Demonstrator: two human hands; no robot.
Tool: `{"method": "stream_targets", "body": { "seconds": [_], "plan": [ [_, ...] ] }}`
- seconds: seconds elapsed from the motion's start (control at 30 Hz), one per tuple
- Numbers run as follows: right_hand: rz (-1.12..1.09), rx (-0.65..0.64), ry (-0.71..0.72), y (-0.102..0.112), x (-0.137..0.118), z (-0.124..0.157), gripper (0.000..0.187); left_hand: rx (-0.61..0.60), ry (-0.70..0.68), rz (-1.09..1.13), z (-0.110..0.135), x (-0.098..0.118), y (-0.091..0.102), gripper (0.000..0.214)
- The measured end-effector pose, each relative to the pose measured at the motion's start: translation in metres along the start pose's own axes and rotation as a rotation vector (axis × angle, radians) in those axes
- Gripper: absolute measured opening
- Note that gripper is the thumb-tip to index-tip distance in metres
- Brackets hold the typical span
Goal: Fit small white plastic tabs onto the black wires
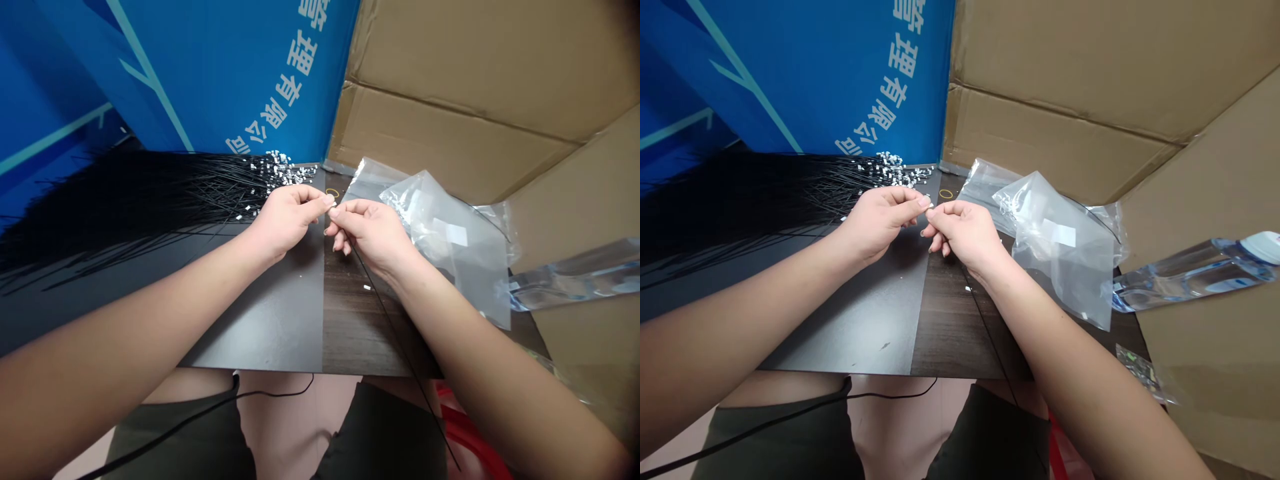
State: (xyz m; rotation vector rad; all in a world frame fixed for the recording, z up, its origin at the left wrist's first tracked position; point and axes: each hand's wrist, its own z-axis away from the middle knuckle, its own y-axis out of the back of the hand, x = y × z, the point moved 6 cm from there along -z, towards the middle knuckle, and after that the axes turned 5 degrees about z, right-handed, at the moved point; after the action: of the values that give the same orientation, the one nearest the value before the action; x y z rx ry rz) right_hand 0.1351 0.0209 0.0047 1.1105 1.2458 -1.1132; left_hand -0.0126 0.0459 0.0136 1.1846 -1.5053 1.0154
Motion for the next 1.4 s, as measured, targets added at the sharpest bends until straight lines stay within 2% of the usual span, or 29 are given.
{"method": "stream_targets", "body": {
  "seconds": [0.3,0.57,0.77,0.97,1.2,1.4],
  "plan": [
    [0.002,0.018,0.028,-0.001,0.000,0.001,0.019,0.018,-0.033,-0.024,0.002,0.005,-0.002,0.040],
    [-0.049,-0.019,0.050,-0.001,-0.001,0.000,0.025,0.029,0.029,0.066,0.001,-0.002,0.000,0.037],
    [-0.021,-0.023,-0.051,-0.001,0.003,0.000,0.011,0.048,0.025,0.056,0.001,-0.002,0.002,0.035],
    [-0.025,-0.024,-0.045,-0.002,0.005,-0.002,0.005,0.052,0.029,0.053,0.001,-0.003,0.002,0.033],
    [-0.042,-0.015,-0.015,-0.002,0.005,-0.001,0.008,0.067,0.024,0.022,0.003,-0.003,0.001,0.033],
    [-0.031,-0.017,0.001,-0.005,0.005,-0.001,0.015,0.035,0.036,0.079,0.004,-0.006,-0.003,0.031]
  ]
}}
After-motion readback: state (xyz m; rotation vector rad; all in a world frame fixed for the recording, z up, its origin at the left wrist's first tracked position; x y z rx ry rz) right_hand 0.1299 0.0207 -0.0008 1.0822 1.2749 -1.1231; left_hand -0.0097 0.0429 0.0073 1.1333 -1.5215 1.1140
